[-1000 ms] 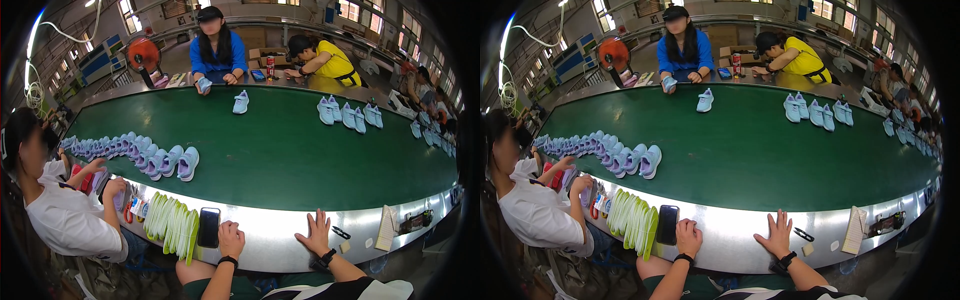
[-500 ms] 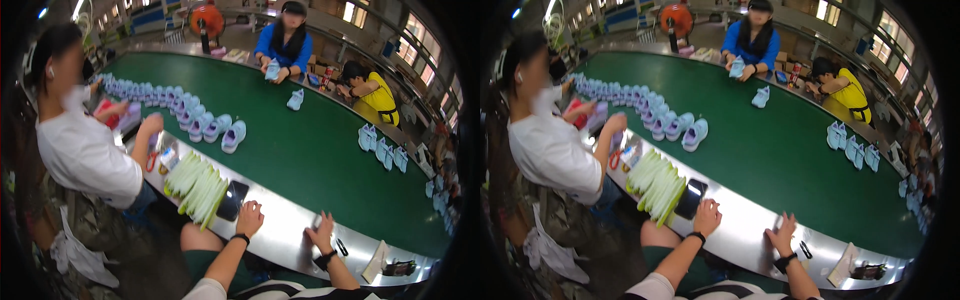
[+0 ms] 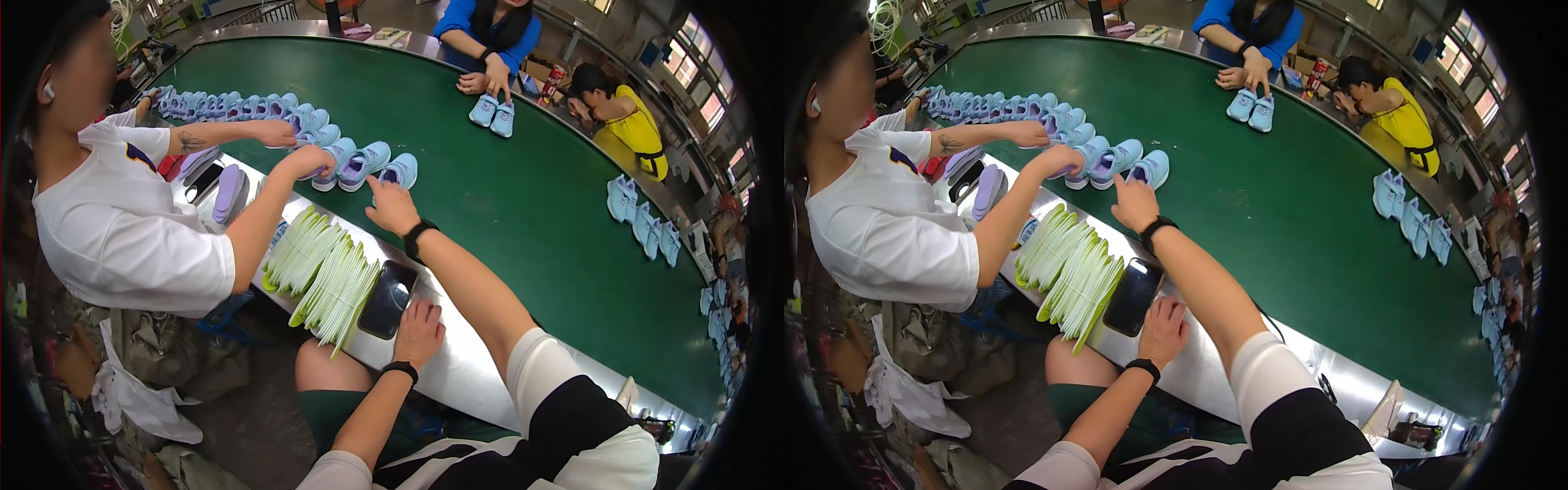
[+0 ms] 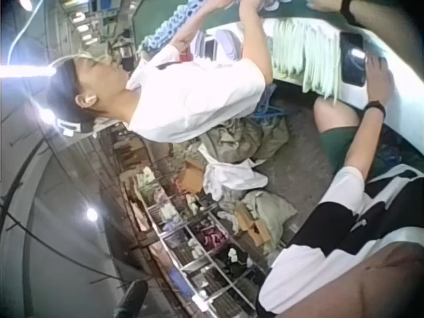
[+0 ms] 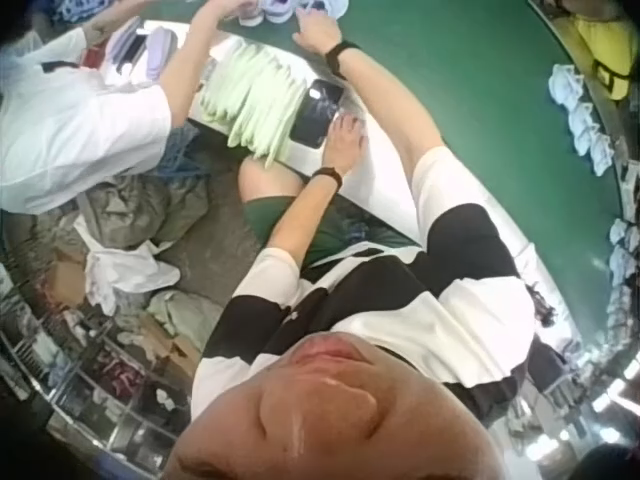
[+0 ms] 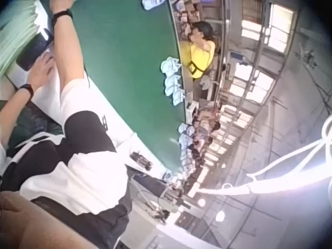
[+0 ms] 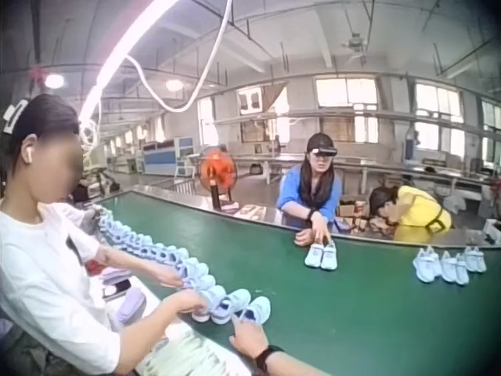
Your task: Inspecting and cleaning light blue sneakers on a factory conveyor belt.
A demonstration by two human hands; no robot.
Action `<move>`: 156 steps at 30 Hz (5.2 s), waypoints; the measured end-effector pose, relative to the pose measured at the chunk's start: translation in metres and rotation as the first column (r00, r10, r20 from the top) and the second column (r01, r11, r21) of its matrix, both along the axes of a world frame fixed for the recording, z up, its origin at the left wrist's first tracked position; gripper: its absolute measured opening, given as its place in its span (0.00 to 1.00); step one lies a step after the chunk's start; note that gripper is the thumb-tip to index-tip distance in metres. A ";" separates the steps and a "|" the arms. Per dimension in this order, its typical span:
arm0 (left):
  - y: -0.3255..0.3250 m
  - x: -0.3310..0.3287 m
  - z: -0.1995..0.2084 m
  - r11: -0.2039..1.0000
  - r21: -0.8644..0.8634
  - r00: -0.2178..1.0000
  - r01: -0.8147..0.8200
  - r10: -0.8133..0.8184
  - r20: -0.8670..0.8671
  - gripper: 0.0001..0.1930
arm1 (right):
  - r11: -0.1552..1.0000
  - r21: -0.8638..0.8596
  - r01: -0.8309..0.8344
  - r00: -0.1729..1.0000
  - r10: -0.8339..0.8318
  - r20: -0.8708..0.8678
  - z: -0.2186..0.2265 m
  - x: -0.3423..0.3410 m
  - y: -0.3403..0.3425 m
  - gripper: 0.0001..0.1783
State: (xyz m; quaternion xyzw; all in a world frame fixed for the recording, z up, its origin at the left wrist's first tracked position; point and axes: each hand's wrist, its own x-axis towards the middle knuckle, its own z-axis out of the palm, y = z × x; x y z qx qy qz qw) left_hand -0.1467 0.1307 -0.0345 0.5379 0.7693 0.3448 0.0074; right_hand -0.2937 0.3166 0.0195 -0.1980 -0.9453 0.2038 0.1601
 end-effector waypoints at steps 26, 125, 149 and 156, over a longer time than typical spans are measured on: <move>-0.006 0.004 -0.010 0.996 0.085 1.000 -0.005 0.007 -0.023 0.08 | 0.992 -0.095 0.089 0.996 -0.086 0.028 0.058 0.366 -0.087 0.27; -0.021 0.155 0.158 0.904 0.281 0.557 0.321 -0.420 0.716 0.24 | 0.686 -0.727 -0.007 0.883 -0.337 -0.327 0.083 0.489 -0.186 0.32; -0.084 0.142 0.130 0.936 0.054 0.523 0.348 -0.242 0.817 0.12 | 0.430 -0.534 0.728 0.530 -0.847 0.039 0.003 0.628 -0.139 0.20; -0.094 0.150 0.131 0.933 0.097 0.403 0.346 -0.241 0.883 0.29 | 0.374 0.087 0.923 0.333 -0.892 0.305 -0.020 0.628 -0.153 0.27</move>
